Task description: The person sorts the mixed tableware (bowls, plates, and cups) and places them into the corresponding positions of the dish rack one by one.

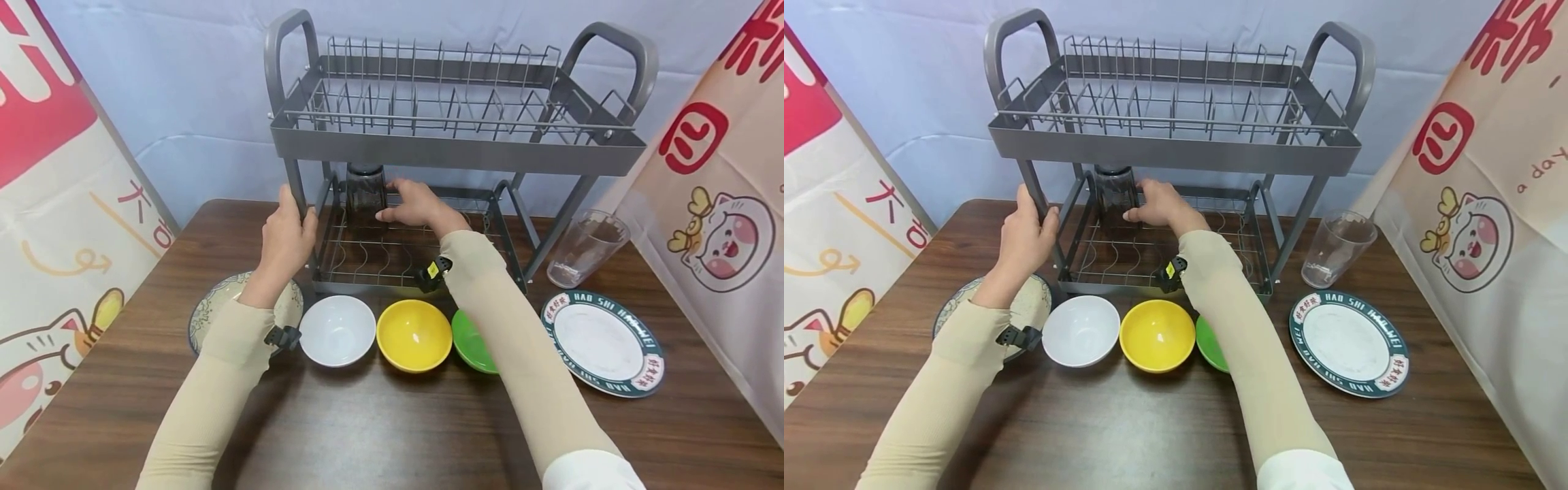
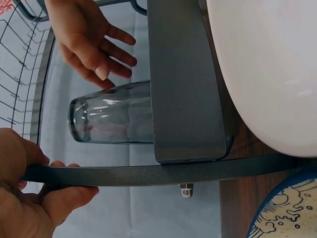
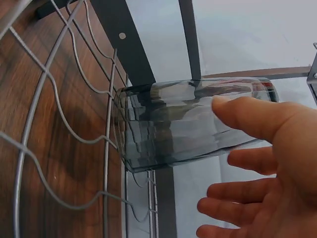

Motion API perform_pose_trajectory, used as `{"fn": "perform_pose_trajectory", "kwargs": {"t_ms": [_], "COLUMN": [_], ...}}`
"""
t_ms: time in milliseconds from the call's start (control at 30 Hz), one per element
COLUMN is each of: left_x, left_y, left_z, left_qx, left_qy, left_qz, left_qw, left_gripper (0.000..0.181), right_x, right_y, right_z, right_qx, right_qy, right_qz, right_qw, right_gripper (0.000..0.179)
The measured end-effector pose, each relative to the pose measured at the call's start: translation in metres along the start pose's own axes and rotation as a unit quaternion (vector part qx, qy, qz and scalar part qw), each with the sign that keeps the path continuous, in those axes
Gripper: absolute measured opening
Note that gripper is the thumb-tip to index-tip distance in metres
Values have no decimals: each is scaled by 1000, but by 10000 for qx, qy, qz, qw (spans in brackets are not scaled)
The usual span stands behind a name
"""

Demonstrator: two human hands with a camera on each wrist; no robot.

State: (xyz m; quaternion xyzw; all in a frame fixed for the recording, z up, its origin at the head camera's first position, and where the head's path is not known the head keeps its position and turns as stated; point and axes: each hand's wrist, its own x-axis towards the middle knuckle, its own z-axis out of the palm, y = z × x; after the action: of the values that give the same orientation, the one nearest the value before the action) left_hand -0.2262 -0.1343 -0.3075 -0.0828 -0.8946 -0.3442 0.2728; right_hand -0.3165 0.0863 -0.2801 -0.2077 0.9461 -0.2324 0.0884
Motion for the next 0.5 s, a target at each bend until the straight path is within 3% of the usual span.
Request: {"fn": "perform_pose_trajectory", "kwargs": {"t_ms": [300, 500], "left_x": [1, 1], "left_y": [-2, -2], "left_z": [0, 1], "left_qx": [-11, -39], "left_qy": [-26, -21], "left_qz": [-22, -13], "left_qw": [10000, 10000], "left_gripper": [19, 20], "right_x": [-13, -20], "right_y": [-6, -8], "right_z": [-2, -3], "right_qx": [-443, -810], "right_qy": [-372, -542], "right_qz": [-76, 24], "right_qw": [9983, 9952], "right_gripper": [52, 55]}}
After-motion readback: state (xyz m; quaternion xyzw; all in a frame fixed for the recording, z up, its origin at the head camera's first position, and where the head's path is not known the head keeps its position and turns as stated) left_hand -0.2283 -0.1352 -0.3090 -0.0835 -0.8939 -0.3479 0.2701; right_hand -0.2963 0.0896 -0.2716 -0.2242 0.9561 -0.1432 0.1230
